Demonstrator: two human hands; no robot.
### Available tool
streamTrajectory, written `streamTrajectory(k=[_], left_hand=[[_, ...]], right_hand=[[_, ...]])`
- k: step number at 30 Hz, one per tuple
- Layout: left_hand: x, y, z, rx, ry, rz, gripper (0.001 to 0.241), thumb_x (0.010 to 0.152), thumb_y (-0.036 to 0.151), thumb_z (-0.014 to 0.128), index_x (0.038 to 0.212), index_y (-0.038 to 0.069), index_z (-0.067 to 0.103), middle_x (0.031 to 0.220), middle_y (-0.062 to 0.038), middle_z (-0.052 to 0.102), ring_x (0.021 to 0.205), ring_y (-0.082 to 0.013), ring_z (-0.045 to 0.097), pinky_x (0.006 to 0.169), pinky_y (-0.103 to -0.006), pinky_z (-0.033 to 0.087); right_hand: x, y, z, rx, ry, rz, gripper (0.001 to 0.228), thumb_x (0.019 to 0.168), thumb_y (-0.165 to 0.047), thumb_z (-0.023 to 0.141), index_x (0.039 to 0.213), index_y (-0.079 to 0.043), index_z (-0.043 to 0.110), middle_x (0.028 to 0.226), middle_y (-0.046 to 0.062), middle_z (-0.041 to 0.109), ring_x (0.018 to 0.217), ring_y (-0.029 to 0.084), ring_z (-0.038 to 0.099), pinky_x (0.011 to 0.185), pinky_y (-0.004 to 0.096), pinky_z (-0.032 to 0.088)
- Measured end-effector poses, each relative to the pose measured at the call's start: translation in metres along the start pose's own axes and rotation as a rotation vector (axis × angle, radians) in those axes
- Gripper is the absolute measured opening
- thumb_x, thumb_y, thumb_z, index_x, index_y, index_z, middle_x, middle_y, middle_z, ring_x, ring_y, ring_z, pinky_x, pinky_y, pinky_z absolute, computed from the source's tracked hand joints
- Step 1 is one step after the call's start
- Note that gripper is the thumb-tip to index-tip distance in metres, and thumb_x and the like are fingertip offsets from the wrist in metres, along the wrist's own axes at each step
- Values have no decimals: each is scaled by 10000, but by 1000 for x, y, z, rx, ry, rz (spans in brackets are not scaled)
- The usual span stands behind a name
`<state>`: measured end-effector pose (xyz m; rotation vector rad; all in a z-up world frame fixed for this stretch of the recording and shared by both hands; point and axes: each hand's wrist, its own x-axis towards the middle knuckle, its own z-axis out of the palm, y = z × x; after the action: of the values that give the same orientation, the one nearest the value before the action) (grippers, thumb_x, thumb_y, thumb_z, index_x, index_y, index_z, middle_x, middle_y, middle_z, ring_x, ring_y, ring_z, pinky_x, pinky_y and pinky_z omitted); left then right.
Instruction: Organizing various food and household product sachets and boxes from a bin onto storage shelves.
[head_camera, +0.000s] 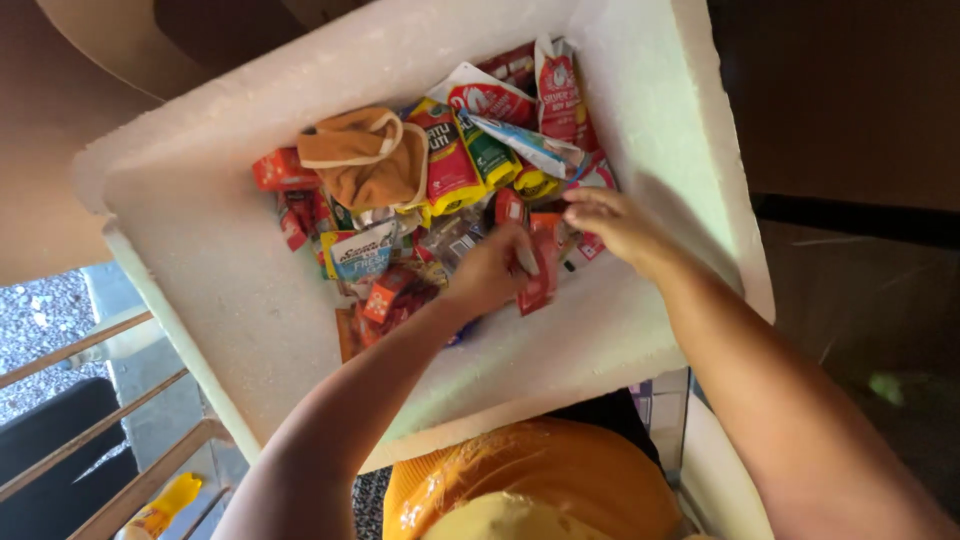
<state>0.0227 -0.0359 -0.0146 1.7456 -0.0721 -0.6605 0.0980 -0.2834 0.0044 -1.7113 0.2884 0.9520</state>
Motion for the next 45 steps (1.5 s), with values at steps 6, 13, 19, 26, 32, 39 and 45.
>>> streamTrajectory(k=[6,13,19,26,32,39,45], left_hand=[[23,61,-37,-621,110,177,730,793,-103,654,1389,160,324,1192,-57,635,1004,-144,669,833,-320,578],[66,-13,3,311,431,-221,352,986,201,649,1325,171,560,1220,-124,702,1086,-343,699,892,-451,558],[71,-36,29,884,409,-142,253,968,215,640,1207,153,587,1267,-165,575,1081,-417,661,841,-511,574],[37,36,-17,280,515,49,418,774,64,735,1178,79,627,1094,-180,645,931,-360,707,776,-435,581],[25,31,-68,4,435,212,256,858,5,660,1098,63,729,1022,-92,742,953,-194,732,813,-319,575],[-2,158,-103,-611,351,-159,226,944,249,584,901,99,749,917,-16,761,833,-139,607,728,-278,495],[5,156,-120,-297,349,211,256,946,182,778,845,-35,689,849,-133,602,836,-208,550,725,-354,445]], right_hand=[[-22,-37,19,356,-346,-41,722,832,-286,776,1481,-126,500,1185,8,706,1047,143,672,872,338,540],[3,-5,-5,215,235,-61,586,826,-206,833,1336,-54,589,1086,52,733,883,139,705,719,327,574],[-7,-21,0,336,266,-29,575,813,-227,824,1315,-69,593,1056,49,717,861,153,687,686,351,563],[-13,-17,1,247,176,-325,566,825,-177,846,1308,-31,589,1134,52,724,1006,141,697,862,317,574],[-40,-51,23,-88,381,-556,590,814,-198,877,1318,-29,621,1120,81,751,979,145,696,865,306,566],[-102,-138,52,-640,647,-1086,594,758,-163,860,1257,-97,544,1292,177,655,1064,385,674,852,434,556],[-140,-180,54,-1057,786,-1450,516,841,-183,906,1228,-243,570,1352,90,622,1110,306,677,915,445,541]])
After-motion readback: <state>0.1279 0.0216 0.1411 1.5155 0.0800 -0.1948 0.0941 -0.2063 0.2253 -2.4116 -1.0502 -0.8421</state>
